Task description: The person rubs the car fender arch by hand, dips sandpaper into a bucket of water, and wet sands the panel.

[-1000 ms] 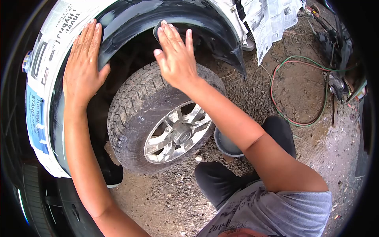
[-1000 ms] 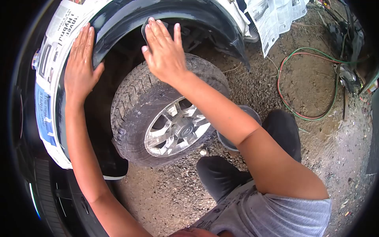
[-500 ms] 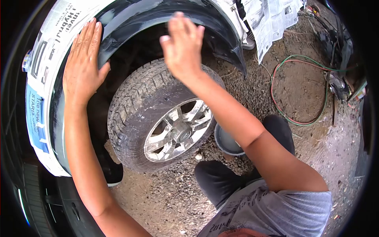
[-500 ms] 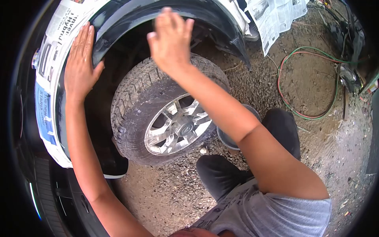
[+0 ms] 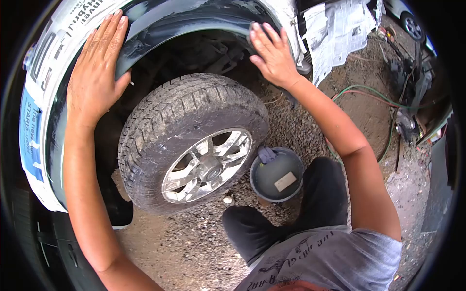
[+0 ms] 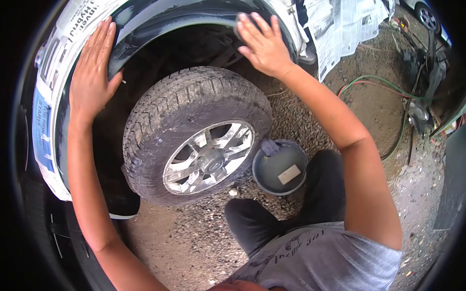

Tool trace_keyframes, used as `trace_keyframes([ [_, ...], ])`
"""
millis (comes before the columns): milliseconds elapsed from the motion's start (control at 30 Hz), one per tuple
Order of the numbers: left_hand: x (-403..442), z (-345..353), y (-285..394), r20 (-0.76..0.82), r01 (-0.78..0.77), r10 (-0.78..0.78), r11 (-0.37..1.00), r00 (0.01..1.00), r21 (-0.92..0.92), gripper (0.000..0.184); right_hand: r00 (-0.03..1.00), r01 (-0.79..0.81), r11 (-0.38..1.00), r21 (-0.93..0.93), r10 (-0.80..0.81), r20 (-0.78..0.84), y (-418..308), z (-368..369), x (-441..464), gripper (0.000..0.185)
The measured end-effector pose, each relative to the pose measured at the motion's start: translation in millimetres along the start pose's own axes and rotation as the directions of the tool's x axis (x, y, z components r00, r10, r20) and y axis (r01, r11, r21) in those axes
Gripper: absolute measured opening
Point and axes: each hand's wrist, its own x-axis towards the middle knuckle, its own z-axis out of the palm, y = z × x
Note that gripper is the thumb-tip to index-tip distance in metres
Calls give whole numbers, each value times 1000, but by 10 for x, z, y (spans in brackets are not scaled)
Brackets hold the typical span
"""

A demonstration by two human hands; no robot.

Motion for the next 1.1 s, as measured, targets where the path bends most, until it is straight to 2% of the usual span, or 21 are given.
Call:
trace_keyframes([
  [100,6,-5,23,4,13,-13,1000,1000,5,102,968,248,968,-32,-249,-37,-194,-6,540,66],
  [167,23,-8,16,19,24,-25,1000,1000,12,102,950,309,951,-13,-310,-35,-218,-6,691,67],
  [300,15,-14,30,51,46,-46,999,998,11,103,968,248,969,-13,-247,50,342,90,75,68],
  [367,33,-27,50,56,51,-52,999,997,15,103,971,189,981,-36,-181,156,535,42,-304,70],
  [433,25,-18,46,68,53,-55,998,996,30,104,976,201,980,4,-201,87,564,119,-334,70],
  [500,40,-13,54,75,60,-62,998,995,31,105,979,204,976,76,-202,-25,279,140,67,69],
  [567,40,-18,55,83,58,-61,998,995,34,105,969,237,970,47,-233,-81,-30,81,528,72],
  [633,17,-12,31,98,59,-64,997,993,53,106,968,242,969,57,-237,-86,-105,64,618,70],
  [700,31,-4,32,103,54,-59,997,993,53,106,964,265,964,-27,-266,-16,186,40,409,71],
  [767,37,-3,15,105,52,-58,997,993,59,106,976,207,978,-14,-205,65,602,95,-68,71],
  [833,43,1,28,107,58,-65,996,992,63,106,961,240,969,-52,-230,151,811,36,-290,73],
  [933,47,-1,46,95,59,-65,996,993,62,108,944,329,944,40,-328,-19,439,77,189,77],
  [1033,39,-7,27,98,39,-45,997,994,67,97,916,393,918,42,-388,-100,-250,-5,869,72],
  [1100,222,-299,316,265,131,-175,976,948,175,86,885,466,876,126,-460,-73,-390,-215,1099,69],
])
